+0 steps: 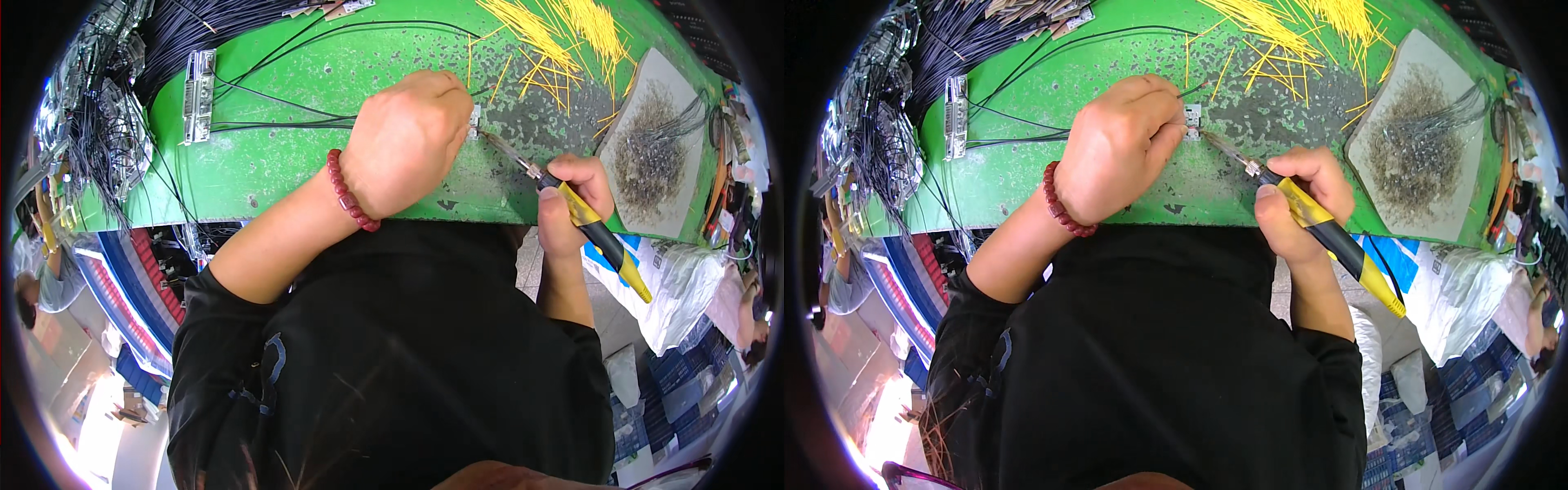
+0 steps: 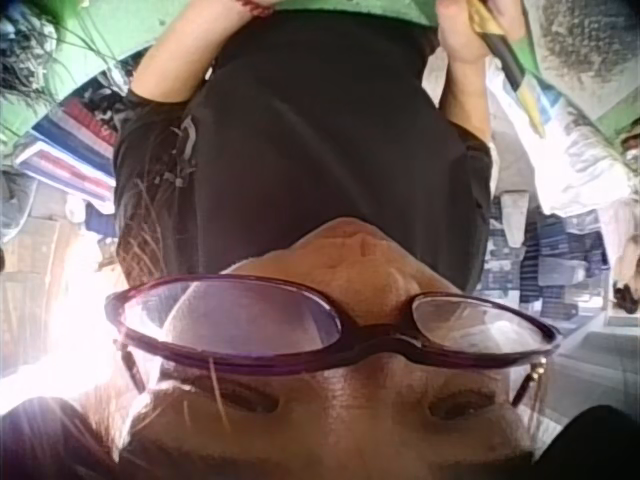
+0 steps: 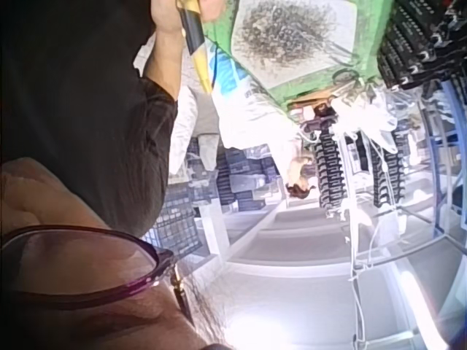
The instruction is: The person solders wires onto circuit boards using a soldering iron, installs the components into toy car bodies, and places the assembled car bodies into a crate.
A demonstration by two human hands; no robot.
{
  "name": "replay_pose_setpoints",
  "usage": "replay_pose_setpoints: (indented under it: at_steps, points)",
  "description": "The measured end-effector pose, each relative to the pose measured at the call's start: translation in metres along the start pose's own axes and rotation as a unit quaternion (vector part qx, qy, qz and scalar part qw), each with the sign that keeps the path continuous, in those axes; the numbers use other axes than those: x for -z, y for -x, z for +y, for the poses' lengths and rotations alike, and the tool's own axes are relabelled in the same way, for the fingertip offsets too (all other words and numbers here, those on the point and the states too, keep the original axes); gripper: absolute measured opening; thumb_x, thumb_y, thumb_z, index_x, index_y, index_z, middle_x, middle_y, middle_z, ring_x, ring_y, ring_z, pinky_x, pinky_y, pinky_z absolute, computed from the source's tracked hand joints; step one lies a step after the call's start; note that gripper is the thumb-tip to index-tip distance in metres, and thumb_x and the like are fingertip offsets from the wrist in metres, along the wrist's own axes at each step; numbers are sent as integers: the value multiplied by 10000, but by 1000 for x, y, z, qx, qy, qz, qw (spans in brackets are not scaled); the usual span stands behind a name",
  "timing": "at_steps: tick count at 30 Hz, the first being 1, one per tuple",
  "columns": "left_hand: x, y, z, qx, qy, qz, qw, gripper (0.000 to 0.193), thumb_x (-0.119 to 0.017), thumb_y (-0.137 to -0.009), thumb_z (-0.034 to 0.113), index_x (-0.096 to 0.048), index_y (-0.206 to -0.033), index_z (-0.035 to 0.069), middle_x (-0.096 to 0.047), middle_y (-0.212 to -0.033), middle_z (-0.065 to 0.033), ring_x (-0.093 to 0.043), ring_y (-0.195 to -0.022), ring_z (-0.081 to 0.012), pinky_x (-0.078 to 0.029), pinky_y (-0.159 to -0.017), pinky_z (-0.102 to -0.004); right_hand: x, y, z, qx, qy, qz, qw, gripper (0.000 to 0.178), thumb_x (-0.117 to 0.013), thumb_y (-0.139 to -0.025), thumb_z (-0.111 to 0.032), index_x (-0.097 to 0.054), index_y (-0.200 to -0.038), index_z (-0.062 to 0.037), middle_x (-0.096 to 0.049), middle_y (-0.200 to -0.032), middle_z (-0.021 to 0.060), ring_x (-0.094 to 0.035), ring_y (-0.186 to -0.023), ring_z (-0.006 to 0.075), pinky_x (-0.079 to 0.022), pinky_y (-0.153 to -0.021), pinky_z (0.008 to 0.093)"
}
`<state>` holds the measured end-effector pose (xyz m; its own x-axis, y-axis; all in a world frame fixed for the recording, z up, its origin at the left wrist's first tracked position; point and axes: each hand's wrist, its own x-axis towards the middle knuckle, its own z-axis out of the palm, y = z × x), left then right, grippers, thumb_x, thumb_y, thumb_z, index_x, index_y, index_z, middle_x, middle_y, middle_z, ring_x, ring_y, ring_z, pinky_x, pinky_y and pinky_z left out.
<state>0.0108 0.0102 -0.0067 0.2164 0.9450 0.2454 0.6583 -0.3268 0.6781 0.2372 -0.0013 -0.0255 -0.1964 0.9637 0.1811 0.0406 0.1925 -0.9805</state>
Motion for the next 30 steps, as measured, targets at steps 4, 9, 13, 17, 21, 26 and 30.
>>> replay_pose_setpoints:
  at_steps: [4, 9, 13, 17, 21, 26, 30]
  points:
    - [0, 1, 0, 0, -2, -1, 1000, 57, -654, -743, -16, -606, -770, -3, -628, -833, -118, -617, -774, -305, -518, -672, -369, 2, 2, 3, 11, -22, 20, 1000, 265, -722, -782, -161, -567, -933, -8, -536, -798, 29, -441, -667, 76, -345, -592, 224]
    - [0, 0, -1, -2, -3, -3, 1000, 58, -656, -744, -15, -607, -772, -3, -629, -839, -118, -617, -772, -306, -519, -670, -366, 0, 0, -1, -5, -11, 16, 1000, 261, -722, -781, -163, -568, -925, -9, -536, -787, 27, -439, -663, 72, -343, -593, 219]
    - [0, 0, 0, 1, -3, -6, 1000, 59, -655, -743, -15, -607, -774, -3, -628, -841, -117, -616, -775, -306, -518, -672, -367, 1, -1, 0, -17, 7, -12, 1000, 257, -725, -781, -165, -570, -915, -10, -539, -780, 25, -439, -657, 72, -347, -593, 219]
    - [1, 0, 0, 1, 2, -10, 1000, 61, -656, -744, -13, -606, -778, -2, -626, -841, -118, -616, -777, -308, -517, -675, -368, 1, -1, 1, -9, 3, -7, 1000, 262, -727, -783, -175, -573, -917, -11, -547, -803, 30, -447, -675, 74, -354, -606, 220]
    - [1, -1, -1, -5, 0, -15, 1000, 62, -654, -747, -11, -605, -783, -2, -626, -842, -119, -616, -782, -311, -516, -679, -371, 2, 2, 5, 8, -27, 32, 999, 267, -726, -788, -190, -577, -920, -11, -553, -818, 36, -451, -695, 74, -356, -627, 221]
    - [2, -1, 0, -3, 2, -15, 1000, 61, -652, -749, -12, -602, -783, -4, -625, -845, -121, -615, -782, -314, -516, -682, -372, 3, 1, 5, 5, -22, 30, 999, 250, -719, -783, -168, -576, -917, -12, -552, -812, 29, -450, -684, 69, -354, -618, 219]
    - [2, -1, 0, -3, 1, -15, 1000, 59, -649, -751, -13, -599, -782, -7, -620, -841, -123, -612, -777, -317, -513, -680, -374, -1, -1, -1, -9, -27, 18, 999, 232, -712, -782, -138, -574, -919, -11, -550, -811, 25, -447, -678, 64, -353, -609, 216]
